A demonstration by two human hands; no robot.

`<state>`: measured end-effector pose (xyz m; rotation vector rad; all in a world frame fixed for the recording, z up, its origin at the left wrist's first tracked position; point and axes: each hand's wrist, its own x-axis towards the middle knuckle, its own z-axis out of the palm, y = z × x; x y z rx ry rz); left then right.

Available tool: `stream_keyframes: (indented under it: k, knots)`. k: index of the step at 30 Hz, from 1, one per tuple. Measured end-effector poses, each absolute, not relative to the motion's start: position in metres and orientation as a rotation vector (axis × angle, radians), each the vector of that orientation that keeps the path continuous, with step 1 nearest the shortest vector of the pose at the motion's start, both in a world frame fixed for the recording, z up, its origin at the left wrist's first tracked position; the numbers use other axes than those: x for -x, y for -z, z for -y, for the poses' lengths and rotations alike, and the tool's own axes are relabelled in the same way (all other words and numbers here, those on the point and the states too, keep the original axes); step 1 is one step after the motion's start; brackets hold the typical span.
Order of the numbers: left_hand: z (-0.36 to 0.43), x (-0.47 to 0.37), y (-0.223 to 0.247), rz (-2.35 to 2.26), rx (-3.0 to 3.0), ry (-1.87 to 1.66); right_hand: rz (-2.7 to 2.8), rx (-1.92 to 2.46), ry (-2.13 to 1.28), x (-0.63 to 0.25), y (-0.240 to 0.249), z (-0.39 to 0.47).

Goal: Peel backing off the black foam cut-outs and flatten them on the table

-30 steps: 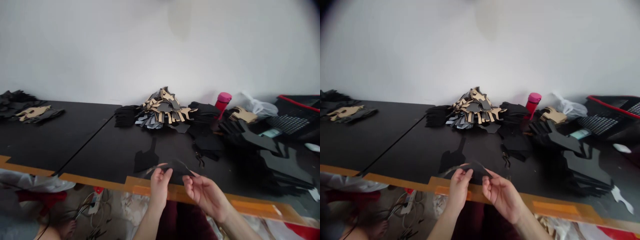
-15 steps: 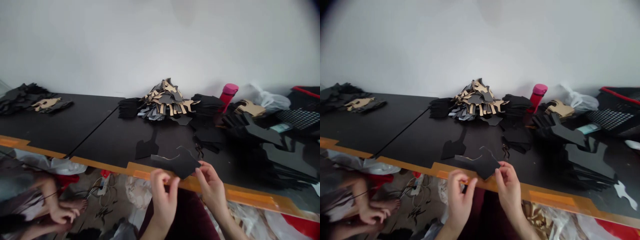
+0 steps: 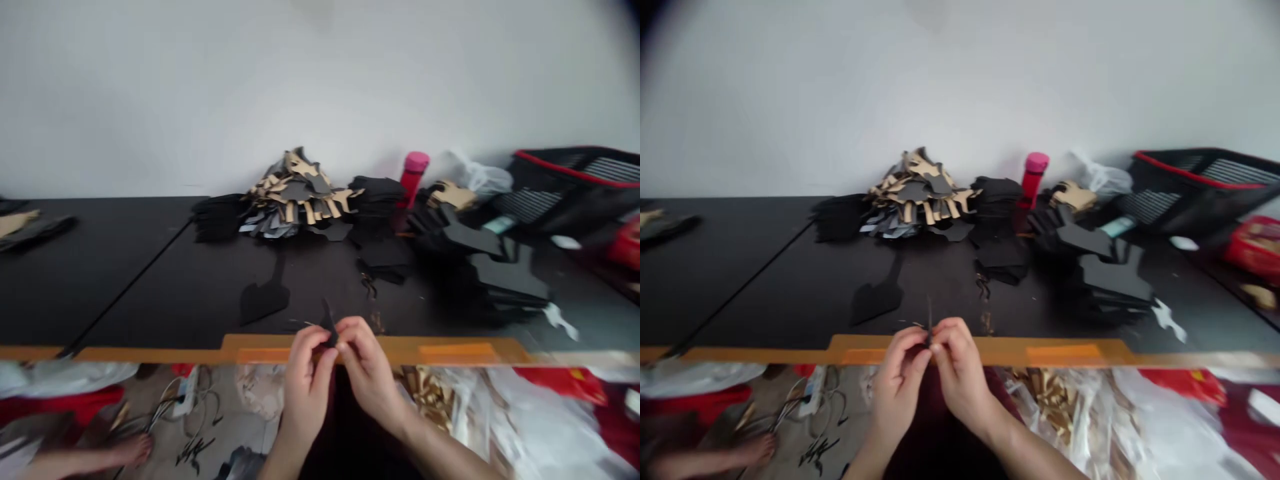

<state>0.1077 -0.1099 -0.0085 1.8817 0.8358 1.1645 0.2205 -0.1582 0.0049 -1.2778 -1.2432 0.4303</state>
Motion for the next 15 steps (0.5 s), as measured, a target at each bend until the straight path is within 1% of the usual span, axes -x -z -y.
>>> stream_keyframes:
  k: [7, 11, 15]
  knots:
    - [0.103, -0.115, -0.001, -0.757, -2.208, -1.183, 1.083, 1.104, -0.449, -0.229, -0.004, 0.16]
    - [0.108, -0.123, -0.004, -0.747, -2.318, -1.224, 1.078, 1.13, -0.398, -0.234, -0.002, 0.162]
    - [0.11, -0.12, -0.003, -0.91, -2.257, -1.265, 1.018, 1.177, -0.332, -0.233, 0.005, 0.166]
